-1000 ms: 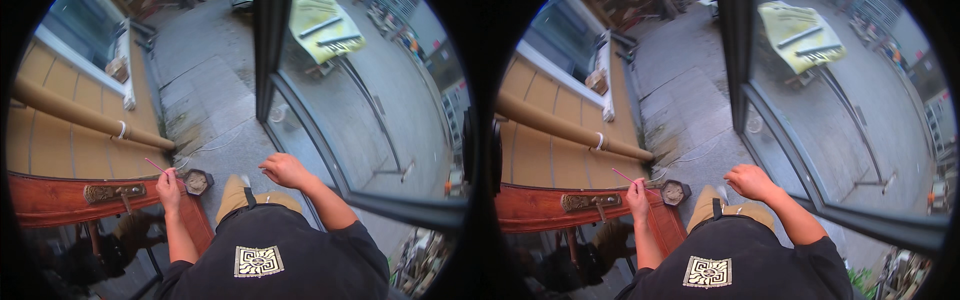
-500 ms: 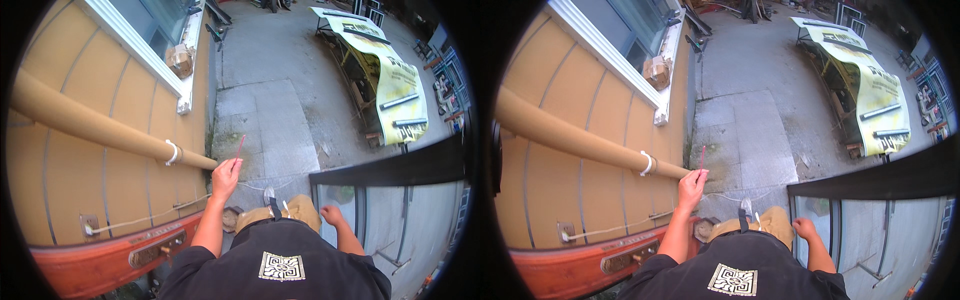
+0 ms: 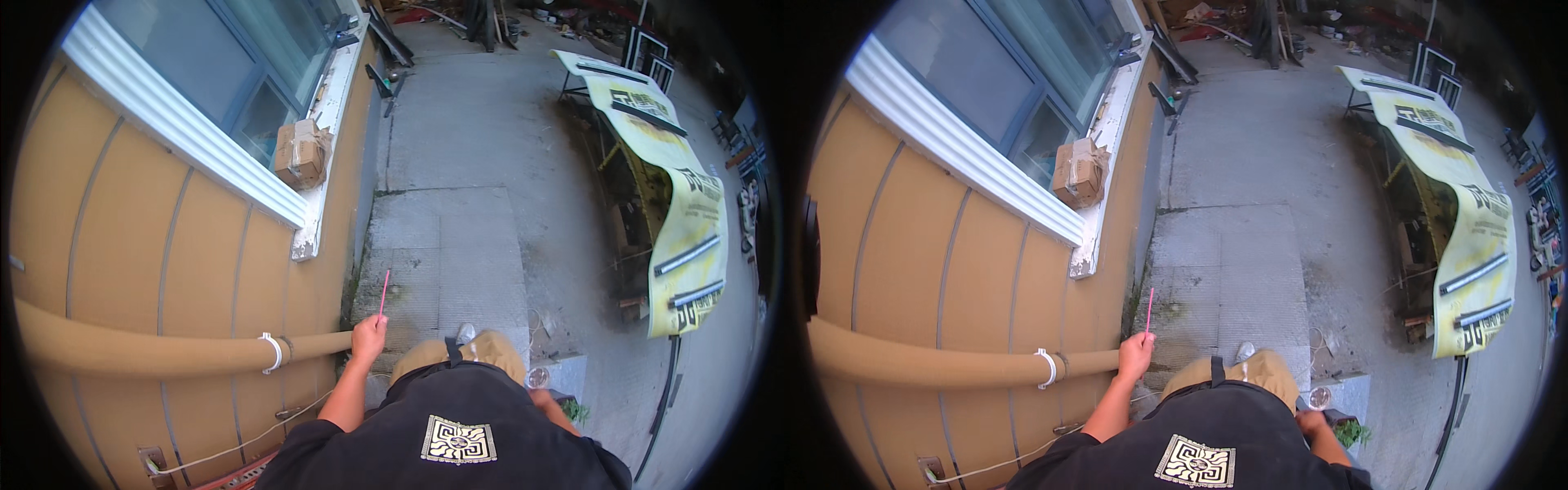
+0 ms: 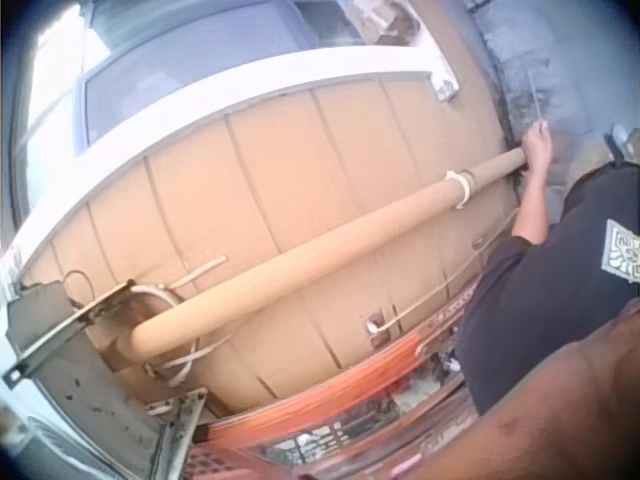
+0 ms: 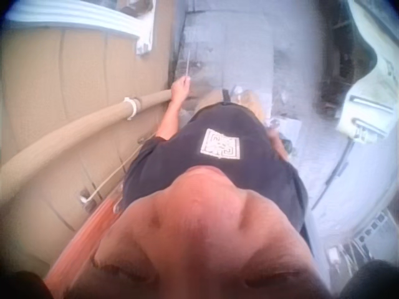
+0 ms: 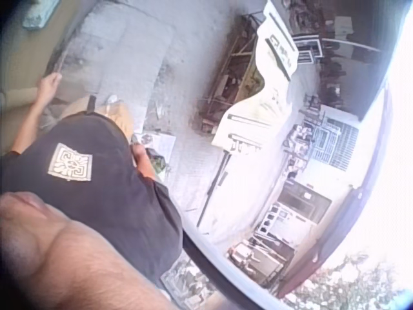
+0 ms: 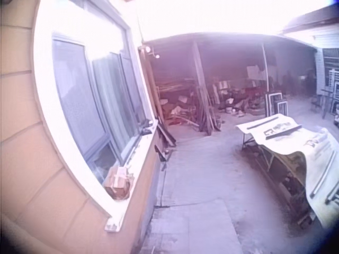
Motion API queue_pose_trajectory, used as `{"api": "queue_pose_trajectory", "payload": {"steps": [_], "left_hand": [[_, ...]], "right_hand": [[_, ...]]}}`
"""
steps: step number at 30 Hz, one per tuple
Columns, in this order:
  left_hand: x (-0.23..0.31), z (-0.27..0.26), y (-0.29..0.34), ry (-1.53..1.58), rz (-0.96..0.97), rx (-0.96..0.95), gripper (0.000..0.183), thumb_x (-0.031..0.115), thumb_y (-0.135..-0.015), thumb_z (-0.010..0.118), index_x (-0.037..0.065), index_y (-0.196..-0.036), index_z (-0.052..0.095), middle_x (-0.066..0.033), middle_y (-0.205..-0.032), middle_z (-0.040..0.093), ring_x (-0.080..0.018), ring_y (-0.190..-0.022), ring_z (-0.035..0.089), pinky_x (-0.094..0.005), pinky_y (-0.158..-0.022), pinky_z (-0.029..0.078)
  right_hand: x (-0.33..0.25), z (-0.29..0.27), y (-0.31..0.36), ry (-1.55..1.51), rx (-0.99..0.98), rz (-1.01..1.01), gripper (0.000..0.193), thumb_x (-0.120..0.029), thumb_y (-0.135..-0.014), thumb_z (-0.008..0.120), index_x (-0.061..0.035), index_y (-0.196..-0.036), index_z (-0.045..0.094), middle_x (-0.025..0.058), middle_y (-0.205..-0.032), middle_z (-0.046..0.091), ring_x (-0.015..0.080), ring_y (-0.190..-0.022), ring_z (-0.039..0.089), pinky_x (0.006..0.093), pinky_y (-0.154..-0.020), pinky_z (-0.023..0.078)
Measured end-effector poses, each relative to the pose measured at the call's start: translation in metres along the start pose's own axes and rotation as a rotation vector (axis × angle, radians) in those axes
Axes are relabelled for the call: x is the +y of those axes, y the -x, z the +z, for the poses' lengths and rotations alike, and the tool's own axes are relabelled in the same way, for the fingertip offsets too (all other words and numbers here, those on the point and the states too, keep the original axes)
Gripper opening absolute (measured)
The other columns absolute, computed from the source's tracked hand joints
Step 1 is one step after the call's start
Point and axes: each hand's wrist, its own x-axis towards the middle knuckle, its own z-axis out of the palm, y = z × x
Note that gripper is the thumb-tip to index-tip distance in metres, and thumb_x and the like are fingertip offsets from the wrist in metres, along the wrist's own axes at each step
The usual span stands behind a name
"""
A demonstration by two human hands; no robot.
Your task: The person uses a lighter to heat a segment of heat-shrink tubing on a thin rod, then moves and handles a frame segment and other materials.
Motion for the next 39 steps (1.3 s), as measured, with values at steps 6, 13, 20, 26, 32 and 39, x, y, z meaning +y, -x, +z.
{"api": "queue_pose_trajectory", "payload": {"steps": [6,13,20,26,32,39], "left_hand": [[-0.068,0.062,-0.065,-0.004,-0.284,-0.126,0.037,0.039,-0.099,0.059,0.005,-0.096,0.072,-0.0238,-0.092,0.071,-0.0456,-0.089,0.068,-0.0556,-0.078,0.051],[-0.054,0.113,-0.259,-0.173,-0.274,-0.157,0.036,0.040,-0.098,0.059,0.008,-0.097,0.076,-0.0234,-0.094,0.072,-0.0453,-0.093,0.069,-0.0550,-0.081,0.053],[0.010,0.195,-0.571,0.142,-0.127,-0.004,0.025,0.026,-0.100,0.063,0.004,-0.101,0.075,-0.0130,-0.076,0.072,-0.0227,-0.068,0.071,-0.0380,-0.066,0.055],[0.110,0.277,-0.781,0.195,-0.011,-0.072,0.027,0.023,-0.102,0.061,-0.001,-0.099,0.073,-0.0076,-0.070,0.065,-0.0161,-0.062,0.064,-0.0337,-0.061,0.054],[0.038,0.393,-0.946,0.195,-0.173,-0.329,0.027,0.028,-0.096,0.067,0.002,-0.097,0.074,-0.0071,-0.066,0.062,-0.0196,-0.058,0.062,-0.0382,-0.057,0.052],[0.128,0.490,-1.109,-0.456,0.297,-0.527,0.027,0.030,-0.094,0.067,0.004,-0.093,0.076,-0.0117,-0.069,0.067,-0.0271,-0.063,0.067,-0.0434,-0.062,0.053]], "right_hand": [[-0.079,-0.247,-0.176,-0.469,0.342,0.038,0.029,-0.027,-0.098,0.067,-0.0005,-0.110,0.073,0.0075,-0.089,0.074,0.0160,-0.073,0.068,0.0334,-0.067,0.055],[-0.200,-0.449,-0.291,-0.766,0.636,-0.083,0.023,-0.018,-0.099,0.065,-0.0006,-0.111,0.074,0.0061,-0.084,0.073,0.0152,-0.071,0.067,0.0322,-0.069,0.055],[-0.105,-0.374,-0.436,-0.256,-0.098,0.123,0.039,-0.035,-0.097,0.064,-0.0025,-0.115,0.074,0.0070,-0.095,0.075,0.0191,-0.082,0.070,0.0377,-0.070,0.056],[-0.027,-0.368,-0.529,-0.357,-0.436,0.268,0.048,-0.033,-0.095,0.062,-0.0118,-0.138,0.064,0.0114,-0.107,0.075,0.0242,-0.100,0.071,0.0435,-0.086,0.057],[-0.064,-0.560,-0.730,-0.258,0.164,0.529,0.044,-0.045,-0.095,0.057,-0.0119,-0.117,0.077,0.0210,-0.116,0.073,0.0378,-0.107,0.069,0.0490,-0.096,0.054],[-0.196,-0.941,-0.936,-0.551,0.629,0.060,0.037,-0.040,-0.096,0.064,-0.0106,-0.115,0.075,0.0169,-0.110,0.075,0.0330,-0.102,0.072,0.0444,-0.090,0.056]]}}
